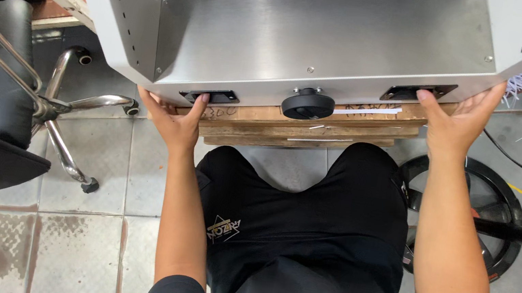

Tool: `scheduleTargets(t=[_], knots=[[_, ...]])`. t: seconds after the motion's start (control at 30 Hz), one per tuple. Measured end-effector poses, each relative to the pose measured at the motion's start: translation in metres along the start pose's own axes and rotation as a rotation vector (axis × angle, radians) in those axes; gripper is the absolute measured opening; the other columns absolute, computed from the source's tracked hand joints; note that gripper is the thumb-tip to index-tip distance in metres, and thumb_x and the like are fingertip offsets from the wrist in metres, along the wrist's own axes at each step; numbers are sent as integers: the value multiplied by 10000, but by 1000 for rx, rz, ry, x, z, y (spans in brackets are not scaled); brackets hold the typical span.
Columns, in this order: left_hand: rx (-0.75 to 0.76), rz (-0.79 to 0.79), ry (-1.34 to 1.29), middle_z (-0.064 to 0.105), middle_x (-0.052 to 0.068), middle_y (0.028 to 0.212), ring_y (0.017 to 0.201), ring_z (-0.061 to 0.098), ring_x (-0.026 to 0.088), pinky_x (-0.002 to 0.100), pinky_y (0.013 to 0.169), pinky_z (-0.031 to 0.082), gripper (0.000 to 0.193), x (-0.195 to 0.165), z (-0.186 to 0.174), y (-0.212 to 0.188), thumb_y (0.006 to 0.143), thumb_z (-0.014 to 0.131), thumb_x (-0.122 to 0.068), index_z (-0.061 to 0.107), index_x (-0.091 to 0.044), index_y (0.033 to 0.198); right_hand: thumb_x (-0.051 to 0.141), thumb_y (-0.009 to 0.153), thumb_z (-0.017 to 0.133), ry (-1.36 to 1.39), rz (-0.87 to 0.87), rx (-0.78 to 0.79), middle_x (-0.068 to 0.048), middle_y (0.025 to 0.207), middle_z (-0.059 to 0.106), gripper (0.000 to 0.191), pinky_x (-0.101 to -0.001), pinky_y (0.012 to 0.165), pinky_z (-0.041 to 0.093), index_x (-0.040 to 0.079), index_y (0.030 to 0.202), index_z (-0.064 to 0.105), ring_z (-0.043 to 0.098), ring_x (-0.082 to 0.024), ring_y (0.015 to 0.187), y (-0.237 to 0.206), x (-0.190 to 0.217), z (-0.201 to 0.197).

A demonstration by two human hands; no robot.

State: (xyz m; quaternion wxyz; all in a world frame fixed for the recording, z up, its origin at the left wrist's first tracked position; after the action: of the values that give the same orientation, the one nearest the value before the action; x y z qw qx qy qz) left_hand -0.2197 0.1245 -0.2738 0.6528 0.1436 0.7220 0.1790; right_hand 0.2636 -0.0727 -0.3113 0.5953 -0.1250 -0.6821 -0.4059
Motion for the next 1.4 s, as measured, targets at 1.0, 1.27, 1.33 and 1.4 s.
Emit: scheduleTargets(t=[1.0, 1.27, 1.33, 1.4], knots=[[-35, -4, 1, 435, 198, 1543, 1439, 466, 302, 427, 1232, 413, 1175, -5, 6, -2, 786, 962, -22, 142, -115, 1622, -1, 884, 927, -115, 0, -61, -178, 1615, 393, 1076, -375, 1326, 285, 67, 1621, 146, 406, -282, 1513, -4, -12, 0], [-62, -40, 28, 445, 188, 1517, 1406, 477, 295, 419, 1211, 423, 1175, -2, 8, -2, 775, 955, -17, 132, -114, 1608, 1, 915, 914, -145, -57, -67, -179, 1650, 338, 1106, -364, 1343, 242, 55, 1631, 72, 356, -273, 1544, -6, -15, 1], [-75, -45, 31, 438, 186, 1516, 1404, 478, 296, 420, 1208, 427, 1176, -2, 8, -1, 771, 954, -15, 132, -113, 1607, 15, 926, 906, -142, -55, -70, -175, 1621, 348, 1068, -361, 1341, 247, 49, 1623, 96, 354, -265, 1520, -6, -15, 3], [-86, -47, 21, 431, 185, 1518, 1403, 479, 300, 424, 1204, 436, 1176, -2, 8, 0, 766, 949, -9, 136, -113, 1610, 30, 937, 898, -122, -36, -67, -170, 1576, 379, 1013, -360, 1331, 272, 44, 1612, 144, 374, -255, 1480, -6, -15, 5]])
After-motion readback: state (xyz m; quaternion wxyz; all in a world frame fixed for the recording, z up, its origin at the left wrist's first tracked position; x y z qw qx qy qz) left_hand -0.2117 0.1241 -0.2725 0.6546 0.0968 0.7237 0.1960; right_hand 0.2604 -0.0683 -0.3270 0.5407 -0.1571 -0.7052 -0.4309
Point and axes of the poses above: each hand's wrist, its own y-axis towards the middle knuckle, its own z-axis out of the palm, x = y × z, the point moved 4 cm from there along y, towards the middle knuckle
